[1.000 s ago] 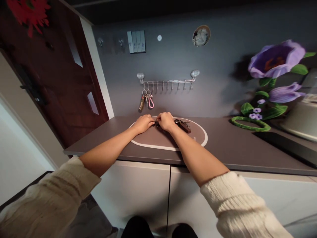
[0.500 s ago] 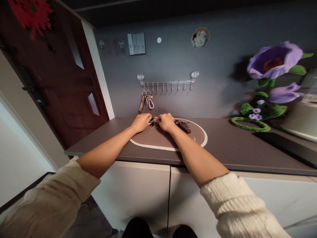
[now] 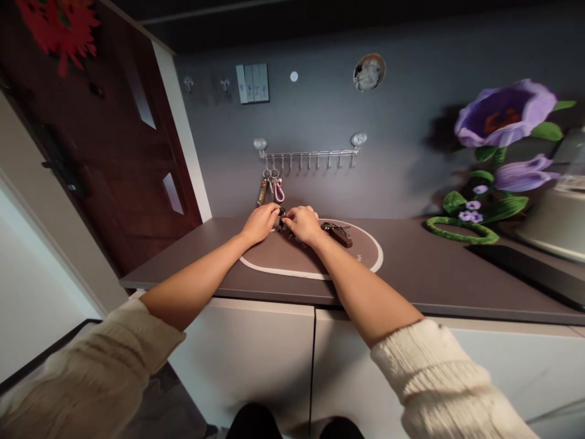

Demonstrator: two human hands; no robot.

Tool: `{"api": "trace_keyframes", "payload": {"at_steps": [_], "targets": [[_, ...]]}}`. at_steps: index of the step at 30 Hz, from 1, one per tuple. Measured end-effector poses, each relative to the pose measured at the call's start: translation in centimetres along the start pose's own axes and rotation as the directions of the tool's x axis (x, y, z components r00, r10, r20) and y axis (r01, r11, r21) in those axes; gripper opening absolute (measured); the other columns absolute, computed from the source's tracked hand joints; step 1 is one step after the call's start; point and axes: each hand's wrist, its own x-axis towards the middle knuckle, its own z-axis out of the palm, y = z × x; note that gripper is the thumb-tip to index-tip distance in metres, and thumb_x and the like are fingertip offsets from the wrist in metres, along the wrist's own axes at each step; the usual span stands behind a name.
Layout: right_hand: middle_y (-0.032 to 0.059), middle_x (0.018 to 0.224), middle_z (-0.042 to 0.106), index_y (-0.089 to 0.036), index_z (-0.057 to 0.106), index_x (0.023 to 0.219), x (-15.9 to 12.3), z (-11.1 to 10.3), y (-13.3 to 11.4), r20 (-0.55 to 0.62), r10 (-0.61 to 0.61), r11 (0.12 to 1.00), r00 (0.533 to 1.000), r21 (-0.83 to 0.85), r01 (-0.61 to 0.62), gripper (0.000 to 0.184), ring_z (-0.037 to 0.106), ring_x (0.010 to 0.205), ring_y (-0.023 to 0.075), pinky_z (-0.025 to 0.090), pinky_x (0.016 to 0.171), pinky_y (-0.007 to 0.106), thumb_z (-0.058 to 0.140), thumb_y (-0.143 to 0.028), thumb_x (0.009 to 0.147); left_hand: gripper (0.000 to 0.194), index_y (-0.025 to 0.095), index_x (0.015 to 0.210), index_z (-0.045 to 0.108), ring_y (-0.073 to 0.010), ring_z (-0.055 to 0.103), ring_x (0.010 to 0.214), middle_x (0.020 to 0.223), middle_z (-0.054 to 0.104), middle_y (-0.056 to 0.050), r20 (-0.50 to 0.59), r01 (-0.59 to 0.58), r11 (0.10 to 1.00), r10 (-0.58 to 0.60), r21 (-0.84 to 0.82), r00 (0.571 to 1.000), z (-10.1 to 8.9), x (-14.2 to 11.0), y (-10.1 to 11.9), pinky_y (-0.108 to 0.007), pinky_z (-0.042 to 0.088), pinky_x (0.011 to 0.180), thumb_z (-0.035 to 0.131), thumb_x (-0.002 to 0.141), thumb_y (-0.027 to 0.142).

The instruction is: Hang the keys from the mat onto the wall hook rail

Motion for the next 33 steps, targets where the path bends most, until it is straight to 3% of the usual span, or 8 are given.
{"api": "trace_keyframes", "payload": {"at_steps": [15, 23, 33], "targets": [[0.0053, 0.082, 0.063, -0.018, 0.065, 0.081, 0.1, -0.2, 0.2, -0.145, -0.041, 0.987, 0.989, 0.149, 0.062, 0.014, 0.053, 0.081, 0.0161, 0.038, 0.075, 0.026, 0.053, -0.024, 0.078, 0.028, 0.015, 0.096, 0.055, -0.0152, 0.056, 0.087, 0.093, 0.063, -0.006, -0.061, 0.064, 0.986, -0.074, -0.152, 0.995, 0.1, 0.1, 0.1, -0.025, 0.041, 0.078, 0.03, 0.088, 0.023], [0.0056, 0.083, 0.063, -0.018, 0.065, 0.08, 0.2, -0.4, 0.3, -0.208, -0.009, 0.961, 0.978, 0.268, 0.066, 0.013, 0.054, 0.079, 0.015, 0.039, 0.075, 0.026, 0.053, -0.023, 0.077, 0.027, 0.014, 0.098, 0.056, -0.0122, 0.059, 0.076, 0.082, 0.066, -0.004, -0.056, 0.155, 0.932, -0.183, -0.328, 0.982, 0.1, 0.1, 0.1, -0.024, 0.043, 0.074, 0.033, 0.085, 0.019], [0.0029, 0.078, 0.062, -0.016, 0.058, 0.079, 0.6, 0.6, 1.1, -0.164, 0.097, 0.81, 0.982, 0.587, 0.018, 0.017, 0.054, 0.072, 0.0128, 0.042, 0.071, 0.026, 0.048, -0.029, 0.076, 0.027, 0.015, 0.097, 0.057, -0.0128, 0.059, 0.073, 0.077, 0.065, -0.003, -0.021, 0.129, 0.922, -0.146, -0.364, 0.989, 0.5, -0.1, 0.4, -0.024, 0.044, 0.071, 0.034, 0.084, 0.02]]}}
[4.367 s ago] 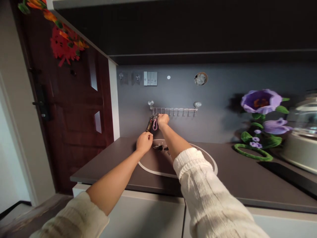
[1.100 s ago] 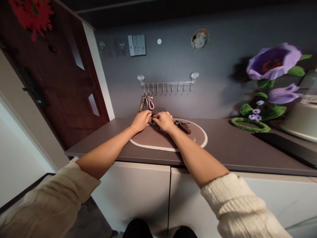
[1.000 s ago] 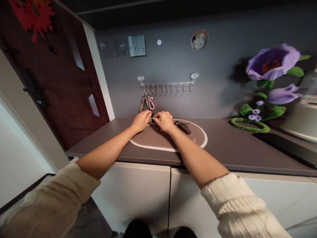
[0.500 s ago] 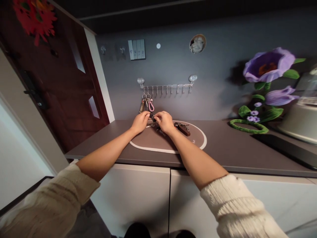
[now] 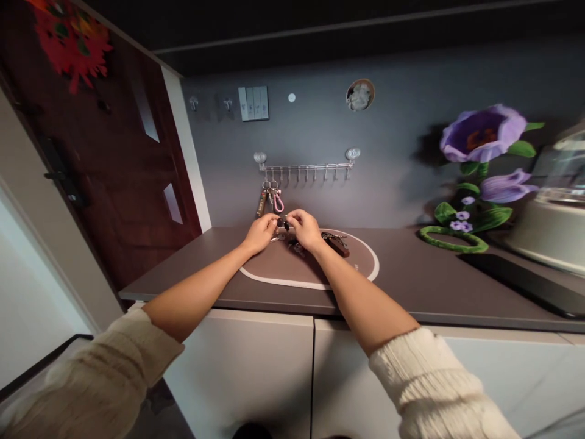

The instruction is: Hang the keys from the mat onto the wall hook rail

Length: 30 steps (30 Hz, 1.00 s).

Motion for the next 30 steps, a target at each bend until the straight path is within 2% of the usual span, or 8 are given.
{"api": "trace_keyframes", "payload": {"at_steps": [7, 17, 23, 30], "targets": [[0.0031, 0.076, 0.061, -0.015, 0.057, 0.081, 0.1, -0.3, 0.7, -0.036, 0.039, 0.999, 0.999, 0.022, -0.038, 0.02, 0.053, 0.071, 0.0128, 0.043, 0.072, 0.027, 0.048, -0.032, 0.075, 0.025, 0.018, 0.096, 0.058, -0.0149, 0.058, 0.084, 0.092, 0.065, -0.005, 0.035, -0.029, 0.989, 0.024, 0.144, 0.999, 0.2, -0.3, -0.1, -0.026, 0.043, 0.076, 0.037, 0.084, 0.023], [0.0053, 0.081, 0.065, -0.015, 0.061, 0.083, 0.6, -1.2, 0.6, -0.092, 0.09, 0.996, 0.992, 0.037, -0.087, 0.023, 0.056, 0.071, 0.0137, 0.044, 0.072, 0.029, 0.048, -0.03, 0.074, 0.024, 0.019, 0.09, 0.059, -0.0158, 0.058, 0.082, 0.088, 0.065, -0.005, 0.0, 0.018, 0.957, -0.019, 0.289, 1.0, 0.4, -0.9, 0.0, -0.026, 0.04, 0.073, 0.036, 0.085, 0.025], [0.0041, 0.077, 0.065, -0.014, 0.063, 0.081, 3.6, -1.2, -0.2, -0.17, 0.112, 0.993, 0.979, 0.045, -0.105, 0.022, 0.054, 0.066, 0.0124, 0.044, 0.068, 0.027, 0.051, -0.029, 0.072, 0.025, 0.019, 0.087, 0.059, -0.0151, 0.058, 0.081, 0.085, 0.065, -0.005, -0.035, 0.087, 0.95, -0.08, 0.301, 0.996, 0.6, -0.8, 0.1, -0.025, 0.039, 0.072, 0.035, 0.086, 0.025], [0.005, 0.076, 0.066, -0.013, 0.064, 0.082, 8.8, 0.0, -1.1, -0.316, 0.18, 0.983, 0.931, 0.072, -0.166, 0.021, 0.055, 0.06, 0.0114, 0.046, 0.064, 0.026, 0.049, -0.024, 0.071, 0.022, 0.019, 0.086, 0.06, -0.0134, 0.058, 0.078, 0.085, 0.065, -0.004, -0.078, 0.176, 0.955, -0.162, 0.237, 0.984, 0.9, -0.4, -0.6, -0.023, 0.038, 0.069, 0.038, 0.084, 0.02]]}}
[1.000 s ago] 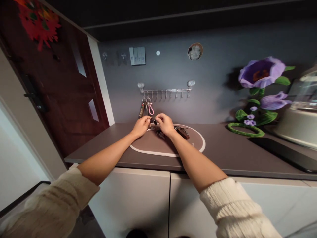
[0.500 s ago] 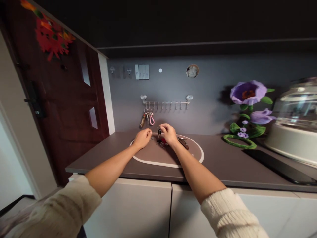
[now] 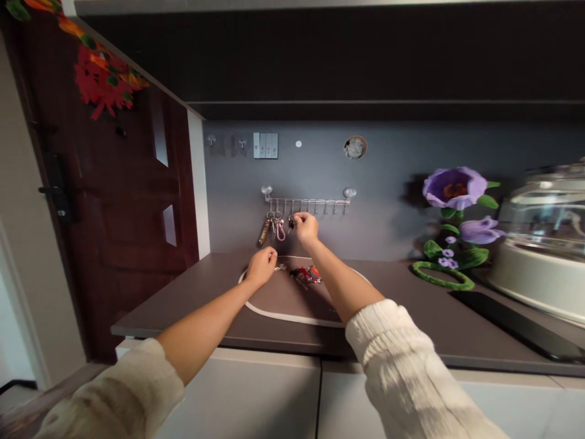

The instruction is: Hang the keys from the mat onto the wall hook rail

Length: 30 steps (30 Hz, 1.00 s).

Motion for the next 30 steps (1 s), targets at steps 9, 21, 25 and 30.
{"api": "trace_keyframes", "payload": {"at_steps": [9, 21, 25, 30], "targets": [[0.0067, 0.079, 0.068, -0.013, 0.066, 0.083, 3.4, 3.5, 0.0, -0.122, -0.043, 0.995, 0.992, -0.097, 0.031, 0.024, 0.061, 0.074, 0.0147, 0.046, 0.076, 0.029, 0.048, -0.021, 0.071, 0.021, 0.019, 0.085, 0.06, -0.0138, 0.058, 0.078, 0.085, 0.066, -0.004, -0.027, 0.05, 0.998, -0.051, -0.03, 0.998, 0.5, 0.4, -0.3, -0.023, 0.038, 0.068, 0.039, 0.084, 0.021], [0.0105, 0.085, 0.069, -0.013, 0.069, 0.084, 2.5, 4.4, -0.6, -0.168, -0.023, 0.962, 0.986, -0.27, -0.024, 0.026, 0.062, 0.082, 0.0183, 0.043, 0.079, 0.026, 0.045, -0.019, 0.075, 0.021, 0.02, 0.084, 0.061, -0.0147, 0.059, 0.078, 0.084, 0.066, -0.005, -0.03, 0.079, 0.996, -0.08, -0.033, 0.996, 0.7, 0.6, -0.4, -0.024, 0.038, 0.068, 0.04, 0.083, 0.022], [0.0108, 0.087, 0.068, -0.012, 0.068, 0.087, 2.2, 4.4, -0.2, -0.173, -0.013, 0.962, 0.985, -0.27, -0.035, 0.027, 0.061, 0.082, 0.018, 0.043, 0.079, 0.026, 0.045, -0.02, 0.075, 0.022, 0.02, 0.084, 0.061, -0.0144, 0.059, 0.078, 0.083, 0.066, -0.005, -0.03, 0.102, 0.994, -0.103, -0.039, 0.994, 0.6, 0.6, -0.4, -0.023, 0.038, 0.069, 0.04, 0.083, 0.023], [0.0094, 0.086, 0.068, -0.013, 0.068, 0.086, 1.7, 4.4, 0.5, -0.179, -0.003, 0.97, 0.984, -0.239, -0.04, 0.026, 0.061, 0.081, 0.0167, 0.043, 0.08, 0.026, 0.046, -0.021, 0.075, 0.022, 0.02, 0.085, 0.061, -0.014, 0.058, 0.078, 0.083, 0.066, -0.005, -0.033, 0.117, 0.992, -0.119, -0.047, 0.992, 0.5, 0.7, -0.5, -0.023, 0.039, 0.07, 0.039, 0.083, 0.021]]}}
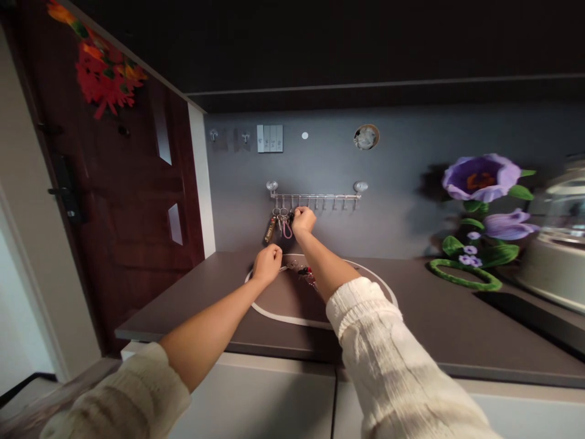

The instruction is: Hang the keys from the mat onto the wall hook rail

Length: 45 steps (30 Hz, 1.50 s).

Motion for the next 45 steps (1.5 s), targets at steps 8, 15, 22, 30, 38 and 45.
{"api": "trace_keyframes", "payload": {"at_steps": [8, 15, 22, 30, 38, 45], "targets": [[0.0084, 0.084, 0.068, -0.014, 0.068, 0.085, -0.2, -0.5, 0.4, 0.031, 0.008, 1.0, 0.999, 0.026, -0.009, 0.026, 0.061, 0.079, 0.0164, 0.044, 0.078, 0.027, 0.046, -0.022, 0.074, 0.021, 0.02, 0.086, 0.061, -0.0142, 0.059, 0.079, 0.085, 0.066, -0.005, 0.016, 0.005, 1.0, -0.005, -0.023, 1.0, -0.1, 0.0, 0.0, -0.023, 0.04, 0.07, 0.04, 0.083, 0.022], [0.0091, 0.089, 0.068, -0.013, 0.066, 0.086, -2.3, -3.3, 0.3, 0.063, 0.038, 0.998, 0.997, 0.047, -0.041, 0.023, 0.061, 0.08, 0.0164, 0.043, 0.077, 0.027, 0.049, -0.023, 0.075, 0.018, 0.019, 0.084, 0.062, -0.0128, 0.057, 0.08, 0.084, 0.064, -0.003, 0.044, -0.071, 0.997, 0.072, -0.031, 0.996, -0.2, 0.0, -0.4, -0.023, 0.041, 0.075, 0.045, 0.081, 0.022], [0.0062, 0.082, 0.068, -0.013, 0.064, 0.089, -6.0, -6.6, 1.0, 0.275, 0.028, 0.994, 0.961, 0.09, -0.055, 0.019, 0.061, 0.073, 0.0124, 0.044, 0.073, 0.024, 0.053, -0.018, 0.074, 0.018, 0.019, 0.088, 0.065, -0.0135, 0.055, 0.084, 0.09, 0.06, -0.005, 0.13, -0.127, 0.992, 0.123, 0.021, 0.984, -0.2, -0.2, -0.7, -0.024, 0.041, 0.08, 0.053, 0.077, 0.026], [0.0035, 0.081, 0.068, -0.016, 0.065, 0.083, -8.9, -8.9, 3.1, 0.42, -0.083, 0.987, 0.904, -0.091, 0.133, 0.013, 0.061, 0.075, 0.0122, 0.044, 0.073, 0.023, 0.056, -0.018, 0.074, 0.028, 0.021, 0.095, 0.066, -0.0182, 0.054, 0.093, 0.1, 0.06, -0.007, 0.263, -0.158, 0.977, 0.116, 0.145, 0.958, -0.5, -0.4, -0.6, -0.027, 0.041, 0.084, 0.058, 0.072, 0.035], [0.0038, 0.08, 0.068, -0.018, 0.067, 0.081, -8.5, -8.5, 4.4, 0.541, -0.173, 0.9, 0.823, -0.253, 0.356, 0.015, 0.06, 0.075, 0.0145, 0.042, 0.072, 0.023, 0.054, -0.019, 0.075, 0.027, 0.022, 0.094, 0.069, -0.0193, 0.056, 0.092, 0.098, 0.065, -0.008, 0.33, -0.205, 0.959, 0.133, 0.196, 0.935, -0.7, -0.5, -0.4, -0.028, 0.04, 0.084, 0.054, 0.075, 0.036], [0.0053, 0.083, 0.069, -0.018, 0.068, 0.082, -8.5, -8.1, 4.6, 0.555, -0.113, 0.894, 0.824, -0.304, 0.328, 0.016, 0.061, 0.079, 0.0166, 0.042, 0.071, 0.024, 0.054, -0.018, 0.074, 0.024, 0.02, 0.089, 0.07, -0.0187, 0.059, 0.085, 0.093, 0.068, -0.009, 0.37, -0.216, 0.949, 0.119, 0.231, 0.921, -0.7, -0.4, -0.2, -0.027, 0.041, 0.077, 0.05, 0.079, 0.028]]}}
